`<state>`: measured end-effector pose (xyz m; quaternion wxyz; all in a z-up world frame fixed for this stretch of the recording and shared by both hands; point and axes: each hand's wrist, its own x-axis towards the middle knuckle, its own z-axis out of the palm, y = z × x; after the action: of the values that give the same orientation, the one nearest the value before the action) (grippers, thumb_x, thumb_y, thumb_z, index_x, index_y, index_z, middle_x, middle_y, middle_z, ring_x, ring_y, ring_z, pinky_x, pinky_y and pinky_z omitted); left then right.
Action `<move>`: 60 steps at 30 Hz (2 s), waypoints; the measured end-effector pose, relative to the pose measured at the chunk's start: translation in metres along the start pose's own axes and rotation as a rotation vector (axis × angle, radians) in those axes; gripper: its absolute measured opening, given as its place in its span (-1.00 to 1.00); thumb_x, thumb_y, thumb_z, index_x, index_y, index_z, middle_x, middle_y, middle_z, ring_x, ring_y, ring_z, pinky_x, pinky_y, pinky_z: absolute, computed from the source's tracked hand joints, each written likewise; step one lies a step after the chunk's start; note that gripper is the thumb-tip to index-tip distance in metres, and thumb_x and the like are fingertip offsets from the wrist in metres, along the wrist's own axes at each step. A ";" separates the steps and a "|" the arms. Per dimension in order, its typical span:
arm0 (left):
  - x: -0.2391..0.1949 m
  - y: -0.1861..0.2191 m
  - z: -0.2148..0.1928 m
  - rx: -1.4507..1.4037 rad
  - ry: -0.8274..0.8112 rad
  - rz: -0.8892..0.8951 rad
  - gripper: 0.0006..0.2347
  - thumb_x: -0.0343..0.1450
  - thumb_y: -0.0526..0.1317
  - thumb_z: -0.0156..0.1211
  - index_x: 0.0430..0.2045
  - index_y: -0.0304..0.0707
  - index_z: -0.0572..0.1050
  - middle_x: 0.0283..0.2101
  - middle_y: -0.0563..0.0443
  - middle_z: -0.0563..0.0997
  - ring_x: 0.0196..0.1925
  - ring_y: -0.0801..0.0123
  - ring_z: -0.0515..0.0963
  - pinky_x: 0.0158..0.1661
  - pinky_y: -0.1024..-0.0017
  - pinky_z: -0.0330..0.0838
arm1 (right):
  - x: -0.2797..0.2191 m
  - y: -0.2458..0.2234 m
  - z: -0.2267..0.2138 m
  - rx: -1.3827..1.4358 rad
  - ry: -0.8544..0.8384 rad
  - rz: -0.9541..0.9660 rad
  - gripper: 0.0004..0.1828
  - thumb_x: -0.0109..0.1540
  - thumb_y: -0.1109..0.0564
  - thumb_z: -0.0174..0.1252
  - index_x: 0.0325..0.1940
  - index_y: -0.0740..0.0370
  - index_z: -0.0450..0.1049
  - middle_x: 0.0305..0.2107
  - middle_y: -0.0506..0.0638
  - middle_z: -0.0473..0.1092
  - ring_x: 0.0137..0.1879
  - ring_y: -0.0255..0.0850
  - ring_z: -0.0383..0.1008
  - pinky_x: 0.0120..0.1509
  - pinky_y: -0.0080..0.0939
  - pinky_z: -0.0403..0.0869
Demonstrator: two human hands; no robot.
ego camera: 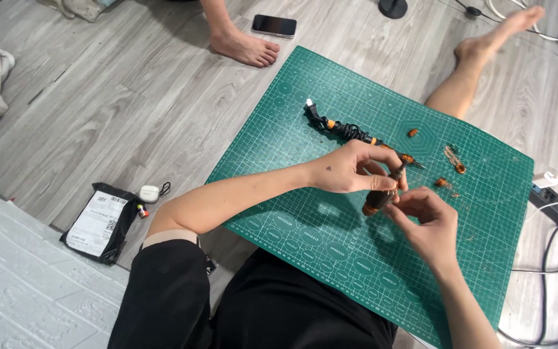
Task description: Disassembling a motor rotor assembly using a manual screwdriver on a cutting mat.
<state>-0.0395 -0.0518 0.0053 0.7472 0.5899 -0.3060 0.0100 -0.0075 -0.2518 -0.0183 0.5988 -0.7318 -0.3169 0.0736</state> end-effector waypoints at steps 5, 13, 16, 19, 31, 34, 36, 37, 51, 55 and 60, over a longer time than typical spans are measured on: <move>0.002 -0.004 -0.001 -0.036 0.148 0.042 -0.92 0.34 -0.32 0.01 -0.36 -0.23 0.41 -0.32 0.03 0.49 -0.29 0.36 0.54 -0.35 0.45 0.51 | 0.000 0.012 0.004 0.036 -0.053 -0.176 -0.84 -0.08 0.40 0.18 -0.55 0.41 0.30 -0.49 0.20 0.35 -0.26 -0.08 0.40 -0.15 -0.13 0.38; 0.005 0.000 0.004 -0.115 0.211 0.036 -0.92 0.34 -0.31 0.00 -0.37 -0.27 0.41 -0.34 0.02 0.49 -0.30 0.39 0.53 -0.37 0.46 0.52 | -0.001 -0.002 0.014 0.259 -0.228 -0.149 -0.60 -0.04 0.42 0.00 -0.12 0.50 0.20 -0.32 0.25 0.35 -0.16 0.02 0.41 -0.06 0.10 0.34; 0.006 -0.003 0.003 -0.110 0.197 0.050 -0.92 0.34 -0.32 0.00 -0.38 -0.28 0.40 -0.33 -0.03 0.49 -0.30 0.32 0.53 -0.37 0.42 0.51 | -0.001 -0.005 0.017 0.205 -0.147 -0.095 -0.74 -0.05 0.44 0.10 -0.29 0.46 0.33 -0.64 0.15 0.36 -0.53 -0.17 0.43 -0.34 -0.18 0.42; 0.006 -0.003 0.003 -0.101 0.219 0.069 -0.92 0.34 -0.34 -0.01 -0.36 -0.30 0.39 -0.32 -0.04 0.48 -0.29 0.31 0.53 -0.35 0.44 0.52 | -0.004 -0.001 0.015 0.135 -0.071 0.006 -0.79 -0.04 0.40 0.13 -0.33 0.42 0.39 -0.65 0.16 0.38 -0.63 -0.22 0.41 -0.47 -0.30 0.38; 0.007 -0.009 -0.005 -0.101 0.289 0.198 -0.92 0.35 -0.35 -0.01 -0.35 -0.31 0.40 -0.33 -0.07 0.49 -0.26 0.25 0.54 -0.33 0.41 0.53 | -0.004 0.014 0.008 0.168 0.048 0.012 -0.88 0.04 0.39 0.09 -0.34 0.43 0.37 -0.59 0.18 0.37 -0.69 -0.22 0.34 -0.58 -0.35 0.32; 0.004 -0.007 -0.003 0.005 0.293 0.191 -0.92 0.34 -0.34 0.00 -0.36 -0.28 0.40 -0.35 -0.03 0.50 -0.27 0.27 0.54 -0.34 0.42 0.53 | -0.006 0.015 0.005 0.100 0.044 -0.046 -0.89 0.06 0.38 0.07 -0.33 0.41 0.39 -0.63 0.16 0.36 -0.75 -0.32 0.24 -0.64 -0.42 0.26; 0.001 -0.004 -0.001 0.157 0.309 0.199 -0.92 0.33 -0.31 0.01 -0.37 -0.24 0.41 -0.38 0.02 0.52 -0.27 0.31 0.54 -0.34 0.45 0.52 | -0.005 0.007 0.007 -0.007 0.032 -0.123 -0.90 0.08 0.34 0.05 -0.33 0.36 0.43 -0.76 0.06 0.32 -0.79 -0.40 0.14 -0.69 -0.50 0.17; 0.001 -0.003 0.000 0.158 0.314 0.198 -0.92 0.33 -0.31 0.01 -0.37 -0.24 0.41 -0.38 0.02 0.52 -0.27 0.31 0.54 -0.34 0.45 0.52 | -0.006 0.003 0.009 -0.006 0.027 -0.123 -0.90 0.08 0.34 0.05 -0.33 0.36 0.43 -0.76 0.06 0.32 -0.79 -0.40 0.14 -0.69 -0.50 0.17; 0.011 0.021 -0.019 0.245 0.660 0.079 -0.91 0.27 -0.28 0.02 -0.51 -0.33 0.36 -0.62 -0.03 0.49 -0.82 0.47 0.43 -0.83 0.62 0.37 | 0.001 -0.001 -0.047 0.291 0.383 0.106 -0.75 0.20 0.24 -0.17 -0.60 0.13 0.14 -0.72 -0.15 0.06 -0.57 -0.42 0.00 -0.38 -0.47 0.19; 0.015 0.007 -0.045 0.413 0.721 0.077 -0.93 0.26 -0.34 0.04 -0.49 -0.38 0.37 -0.51 -0.14 0.49 -0.62 0.34 0.56 -0.72 0.62 0.55 | 0.009 -0.035 -0.054 0.407 0.223 0.147 -0.66 0.18 0.11 -0.22 -0.71 0.01 0.01 -0.82 -0.21 -0.14 -0.62 -0.43 -0.13 -0.32 -0.41 0.09; 0.016 0.017 -0.048 0.638 0.689 0.064 -0.96 0.23 -0.40 0.05 -0.53 -0.29 0.40 -0.53 0.04 0.50 -0.65 0.55 0.46 -0.65 0.71 0.39 | 0.012 -0.039 -0.065 0.790 0.073 0.178 -0.68 0.12 0.06 -0.16 -0.75 0.03 0.12 -0.64 -0.09 0.12 -0.32 -0.25 0.16 0.11 -0.16 0.20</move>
<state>-0.0114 -0.0100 0.0221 0.5858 0.7427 -0.0400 0.3219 0.0186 -0.2958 0.0381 0.8360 -0.4722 -0.1782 0.2153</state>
